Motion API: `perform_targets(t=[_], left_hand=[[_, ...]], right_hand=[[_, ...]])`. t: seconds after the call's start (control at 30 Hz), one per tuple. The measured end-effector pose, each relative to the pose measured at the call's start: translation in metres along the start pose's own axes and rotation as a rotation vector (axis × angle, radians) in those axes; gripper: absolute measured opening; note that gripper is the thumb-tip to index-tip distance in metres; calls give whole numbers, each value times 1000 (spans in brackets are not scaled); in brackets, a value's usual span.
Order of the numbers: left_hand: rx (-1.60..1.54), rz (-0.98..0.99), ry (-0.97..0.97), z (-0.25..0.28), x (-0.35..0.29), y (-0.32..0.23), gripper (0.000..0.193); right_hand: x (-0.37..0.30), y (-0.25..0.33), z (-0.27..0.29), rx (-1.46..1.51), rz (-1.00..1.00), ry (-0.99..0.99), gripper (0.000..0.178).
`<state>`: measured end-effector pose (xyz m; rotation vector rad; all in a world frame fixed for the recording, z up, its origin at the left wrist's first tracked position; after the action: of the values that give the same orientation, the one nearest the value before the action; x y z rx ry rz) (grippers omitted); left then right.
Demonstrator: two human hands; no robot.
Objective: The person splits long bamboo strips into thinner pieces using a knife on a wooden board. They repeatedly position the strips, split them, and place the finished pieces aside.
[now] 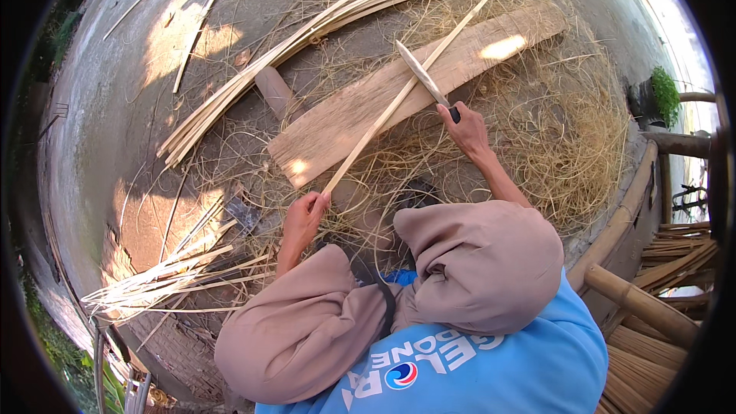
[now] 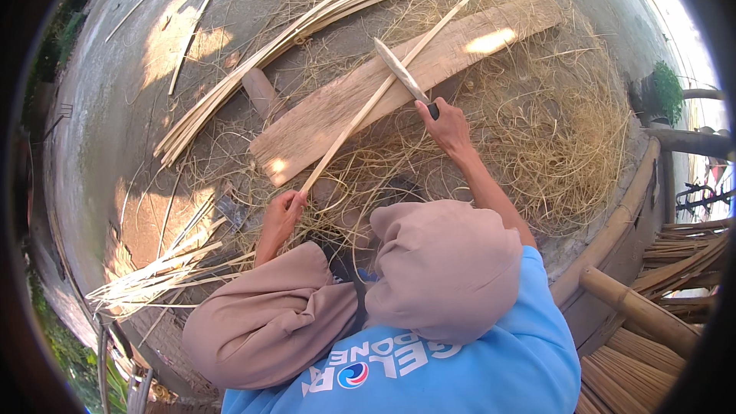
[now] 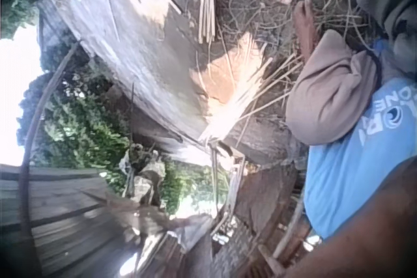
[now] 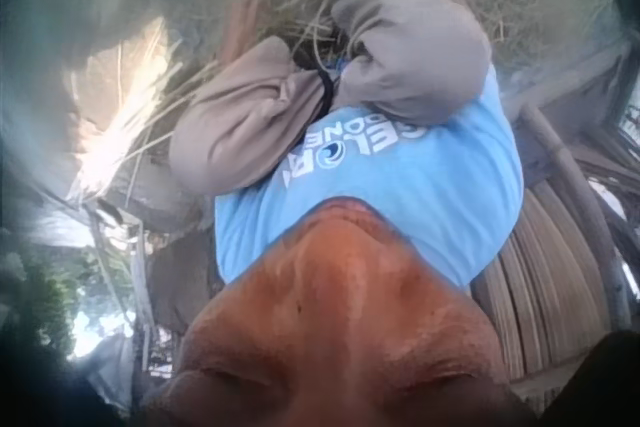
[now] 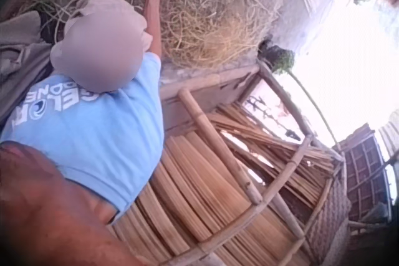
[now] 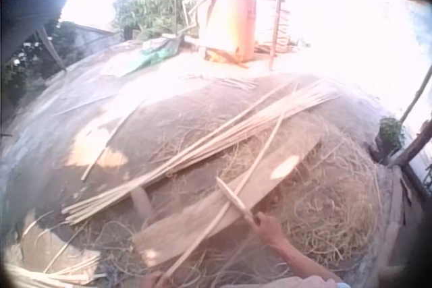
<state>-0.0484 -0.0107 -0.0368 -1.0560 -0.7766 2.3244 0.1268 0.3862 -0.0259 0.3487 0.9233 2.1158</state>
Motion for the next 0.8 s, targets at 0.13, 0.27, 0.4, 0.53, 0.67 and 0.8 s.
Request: perform_targets(t=[0.13,0.27,0.4,0.53,0.67,0.8], left_hand=[[-81,105,219,20,7,2,50],[-281,173,369,17,-17,31,51],[-183,53,189,-1,-10,26,56],[-16,-63,-48,-15,1,16,58],[-51,-28,47,-19,5,6,57],[-233,15,130,-29,7,20,58]], right_hand=[[2,-11,13,-31,-47,-21,64],[14,-26,33,-66,-115,-32,67],[-20,15,-16,73,-88,159,64],[-116,88,-80,59,92,519,57],[-75,42,-52,-10,189,258,54],[43,-61,65,85,-239,-182,67]])
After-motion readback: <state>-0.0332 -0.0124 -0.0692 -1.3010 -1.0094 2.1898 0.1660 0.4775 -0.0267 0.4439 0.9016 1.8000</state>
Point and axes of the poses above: each hand's wrist, its own x-axis towards the middle knuckle, its own z-axis out of the back of the hand, y = z × x, the point moved 6 cm from there along x, towards the middle knuckle, and after that the axes turned 10 degrees about x, right-handed, at the moved point
